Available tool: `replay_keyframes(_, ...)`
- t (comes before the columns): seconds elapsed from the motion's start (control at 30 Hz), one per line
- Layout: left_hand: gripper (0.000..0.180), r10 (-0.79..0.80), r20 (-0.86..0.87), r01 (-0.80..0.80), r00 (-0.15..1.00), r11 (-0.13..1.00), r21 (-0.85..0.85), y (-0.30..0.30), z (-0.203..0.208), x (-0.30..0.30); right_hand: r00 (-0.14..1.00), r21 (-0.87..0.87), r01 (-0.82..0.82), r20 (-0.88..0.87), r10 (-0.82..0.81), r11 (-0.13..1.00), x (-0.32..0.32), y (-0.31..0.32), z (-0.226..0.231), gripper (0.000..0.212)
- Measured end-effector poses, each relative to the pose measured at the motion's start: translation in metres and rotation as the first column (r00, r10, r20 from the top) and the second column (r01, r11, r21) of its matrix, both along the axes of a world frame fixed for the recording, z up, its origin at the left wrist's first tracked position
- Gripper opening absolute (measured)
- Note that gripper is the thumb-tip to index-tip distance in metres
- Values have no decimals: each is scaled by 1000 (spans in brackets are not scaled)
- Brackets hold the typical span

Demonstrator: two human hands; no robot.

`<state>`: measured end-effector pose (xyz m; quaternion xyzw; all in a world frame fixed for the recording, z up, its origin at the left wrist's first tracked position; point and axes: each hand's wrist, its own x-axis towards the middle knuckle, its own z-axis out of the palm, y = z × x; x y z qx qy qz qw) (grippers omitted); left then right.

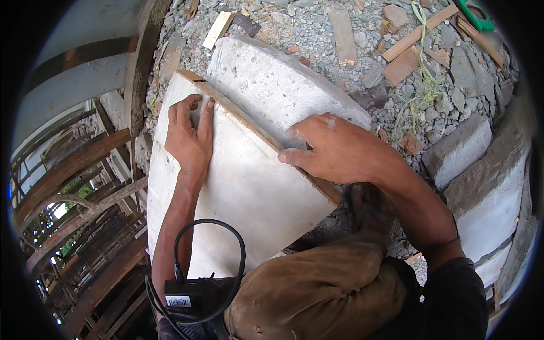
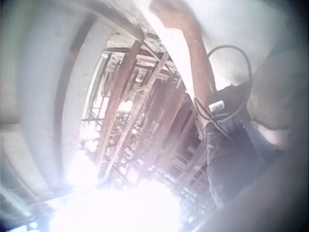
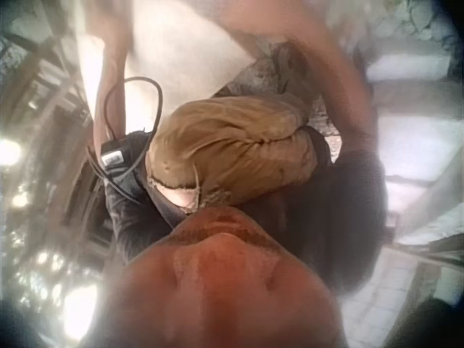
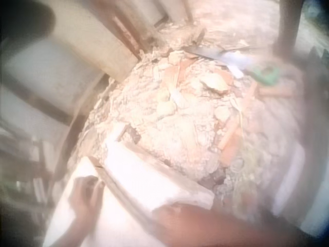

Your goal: The person uses a hammer to drive nails into a wooden board, aligning it against a larger wooden frame, then picks up and positions a large concrete or stone piece.

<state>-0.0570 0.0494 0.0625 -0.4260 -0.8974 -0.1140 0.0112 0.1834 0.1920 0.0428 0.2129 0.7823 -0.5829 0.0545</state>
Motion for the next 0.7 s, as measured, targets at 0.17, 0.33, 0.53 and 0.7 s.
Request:
replay_keyframes(0.17,28,-21,-87,21,996,1000,-2,-8,5,-10,976,-78,-199,70,204,977,-23,1,19,52)
replay_keyframes(0.33,28,-37,-60,39,998,998,42,-7,4,-10,986,10,115,-122,-113,993,-39,11,0,52)
replay_keyframes(0.53,25,-63,-126,68,990,997,33,-13,7,-19,871,356,287,-483,-88,889,-159,24,-29,43)
replay_keyframes(0.7,86,144,-241,-146,960,989,11,1,-28,-66,941,487,171,-338,4,856,-175,22,-47,46)
